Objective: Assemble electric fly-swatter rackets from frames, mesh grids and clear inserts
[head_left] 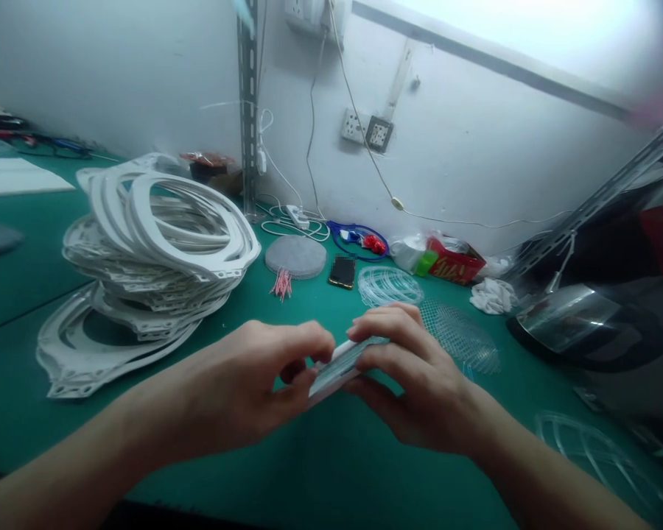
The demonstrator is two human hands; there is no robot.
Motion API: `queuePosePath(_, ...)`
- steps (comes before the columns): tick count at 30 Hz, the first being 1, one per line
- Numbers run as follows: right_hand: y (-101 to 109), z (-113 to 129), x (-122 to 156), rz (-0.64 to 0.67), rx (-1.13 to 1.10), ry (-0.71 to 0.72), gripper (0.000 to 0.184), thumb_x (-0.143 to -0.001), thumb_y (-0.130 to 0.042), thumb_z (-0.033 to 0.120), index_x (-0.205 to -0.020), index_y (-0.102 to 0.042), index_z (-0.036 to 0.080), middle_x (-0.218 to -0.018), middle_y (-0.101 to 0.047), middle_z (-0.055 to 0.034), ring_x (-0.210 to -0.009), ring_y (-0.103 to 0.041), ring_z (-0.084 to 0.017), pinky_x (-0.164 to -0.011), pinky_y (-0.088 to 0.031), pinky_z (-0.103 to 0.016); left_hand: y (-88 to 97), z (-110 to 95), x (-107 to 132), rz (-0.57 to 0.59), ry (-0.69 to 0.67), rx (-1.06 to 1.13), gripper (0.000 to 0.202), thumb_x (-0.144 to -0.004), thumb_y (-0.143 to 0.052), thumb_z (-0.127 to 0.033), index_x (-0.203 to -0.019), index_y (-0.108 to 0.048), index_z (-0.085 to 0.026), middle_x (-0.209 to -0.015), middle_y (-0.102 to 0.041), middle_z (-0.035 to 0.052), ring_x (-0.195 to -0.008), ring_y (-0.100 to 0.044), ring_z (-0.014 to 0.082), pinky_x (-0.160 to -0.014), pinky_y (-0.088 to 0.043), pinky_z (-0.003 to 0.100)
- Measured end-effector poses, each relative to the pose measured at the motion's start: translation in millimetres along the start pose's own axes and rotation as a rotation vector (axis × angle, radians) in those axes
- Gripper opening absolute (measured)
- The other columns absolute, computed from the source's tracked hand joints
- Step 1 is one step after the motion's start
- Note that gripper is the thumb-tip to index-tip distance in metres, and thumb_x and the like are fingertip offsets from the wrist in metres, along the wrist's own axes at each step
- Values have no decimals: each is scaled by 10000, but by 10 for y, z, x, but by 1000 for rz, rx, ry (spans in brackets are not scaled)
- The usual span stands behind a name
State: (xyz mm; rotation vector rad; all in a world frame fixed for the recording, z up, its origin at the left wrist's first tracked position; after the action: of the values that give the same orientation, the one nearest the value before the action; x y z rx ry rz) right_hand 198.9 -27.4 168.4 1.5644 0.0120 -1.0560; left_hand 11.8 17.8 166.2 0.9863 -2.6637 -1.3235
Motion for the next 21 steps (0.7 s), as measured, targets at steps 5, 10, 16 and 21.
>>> queuePosePath(5, -13, -14, -69, -15, -15, 30, 80, -827, -556, 202, -894, -522, 175, -1039, -567, -91, -983, -531, -185, -904, -394, -387, -23, 20, 42, -23, -82, -151, 207, -834, -410, -118, -888, -598, -185, -856, -623, 38, -706, -579, 97, -611, -431, 172)
queuePosePath(10, -17, -26, -80, -31, -29, 51, 86, -834, -541, 209, -912, -530, 174, -1048, -566, -96, -1008, -523, -192, -903, -401, -388, -33, 72, 64, -110, -141, -150, 133, -824, -492, -128, -893, -585, -193, -852, -636, 18, -704, -587, 81, -612, -431, 154)
queuePosePath(16, -21, -44, -70, -47, -29, 61, 92, -833, -547, 203, -914, -528, 162, -1074, -559, -103, -1028, -514, -187, -922, -388, -384, -114, 157, 64, -188, -139, -186, 89, -830, -504, -159, -775, -570, -182, -729, -622, -12, -597, -553, 62, -557, -420, 153)
queuePosePath(21, -32, -46, -110, -48, -23, 68, 75, -850, -521, 212, -910, -524, 169, -1065, -567, -104, -1034, -515, -190, -918, -384, -388, -164, 143, 32, -354, 52, -137, 134, -809, -539, -227, -939, -536, -195, -649, -589, -56, -540, -535, 64, -508, -419, 142)
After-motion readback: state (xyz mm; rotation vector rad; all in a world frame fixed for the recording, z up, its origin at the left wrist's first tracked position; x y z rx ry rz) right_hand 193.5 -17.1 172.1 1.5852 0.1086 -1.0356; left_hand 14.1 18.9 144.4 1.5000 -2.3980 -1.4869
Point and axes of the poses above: each hand's wrist, its own x-axis away from the middle knuckle, its own y-axis out of the back of the hand, z = x × y, the point moved 2 cm from there along -x, towards the middle knuckle
